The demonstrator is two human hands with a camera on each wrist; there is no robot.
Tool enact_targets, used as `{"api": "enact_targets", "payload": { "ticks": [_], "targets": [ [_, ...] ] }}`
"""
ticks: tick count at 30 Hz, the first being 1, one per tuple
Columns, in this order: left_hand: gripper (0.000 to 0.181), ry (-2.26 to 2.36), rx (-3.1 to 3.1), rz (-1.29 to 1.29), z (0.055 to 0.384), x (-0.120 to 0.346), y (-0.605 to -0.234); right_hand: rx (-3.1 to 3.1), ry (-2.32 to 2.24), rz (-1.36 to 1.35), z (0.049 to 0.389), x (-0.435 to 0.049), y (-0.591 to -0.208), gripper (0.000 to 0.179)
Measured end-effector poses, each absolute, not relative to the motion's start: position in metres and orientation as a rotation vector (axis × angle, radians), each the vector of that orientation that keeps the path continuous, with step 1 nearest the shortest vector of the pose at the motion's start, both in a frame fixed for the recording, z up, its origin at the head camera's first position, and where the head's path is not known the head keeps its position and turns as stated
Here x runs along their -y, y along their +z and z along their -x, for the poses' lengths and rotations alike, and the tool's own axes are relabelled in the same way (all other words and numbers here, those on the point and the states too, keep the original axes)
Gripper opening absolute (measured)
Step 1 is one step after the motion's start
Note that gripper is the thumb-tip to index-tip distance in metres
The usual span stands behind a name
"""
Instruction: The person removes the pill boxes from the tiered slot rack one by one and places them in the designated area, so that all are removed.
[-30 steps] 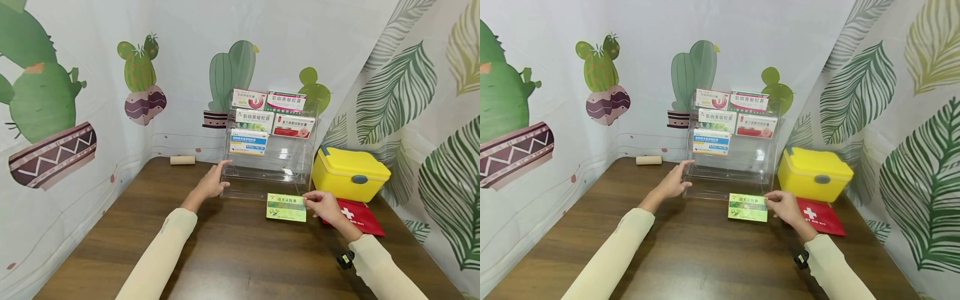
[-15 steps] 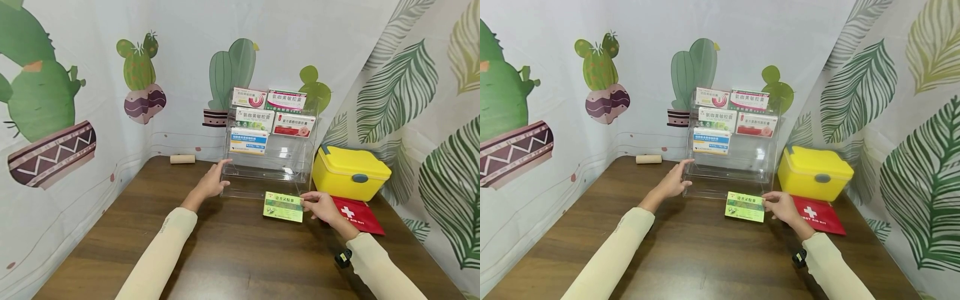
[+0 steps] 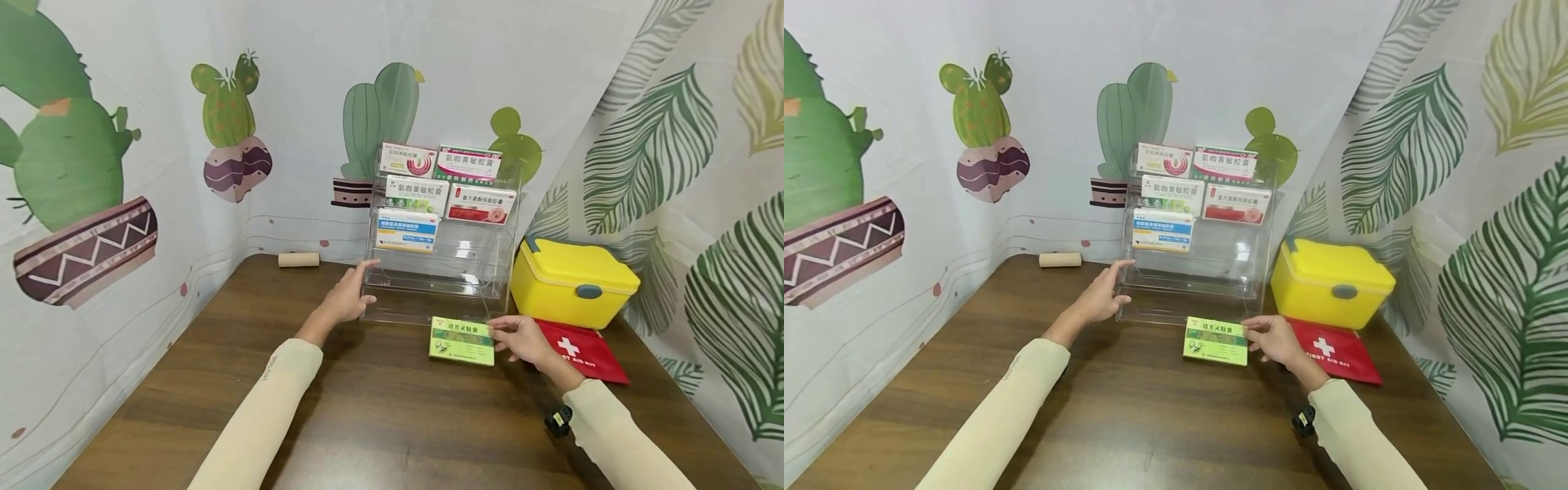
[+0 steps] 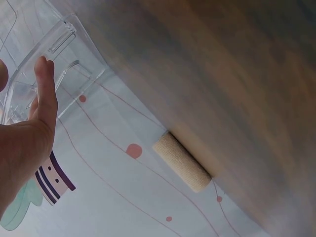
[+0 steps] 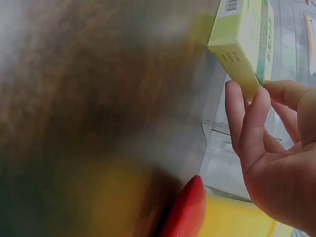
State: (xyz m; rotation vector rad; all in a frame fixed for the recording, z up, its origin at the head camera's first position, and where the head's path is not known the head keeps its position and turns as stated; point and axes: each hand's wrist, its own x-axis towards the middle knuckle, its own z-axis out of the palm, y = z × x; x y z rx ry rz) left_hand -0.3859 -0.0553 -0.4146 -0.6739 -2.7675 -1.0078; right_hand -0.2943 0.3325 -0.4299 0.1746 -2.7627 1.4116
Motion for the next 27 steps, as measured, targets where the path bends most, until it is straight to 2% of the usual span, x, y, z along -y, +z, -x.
{"api": "enact_targets", "payload": {
  "ticks": [20,27],
  "targets": [
    [0.081,-1.014,2.755,0.689,0.3863,0.0562,-0.4163,2.770,1.350,-0.155,0.2968,-0.3285,-0.4394,0.025],
    [0.081,-1.013,2.768,0.691,0.3864,0.0562,-0.4163,2.796,1.389,-0.173,0.2948,-0.3261,-0.4385,0.028]
  ]
}}
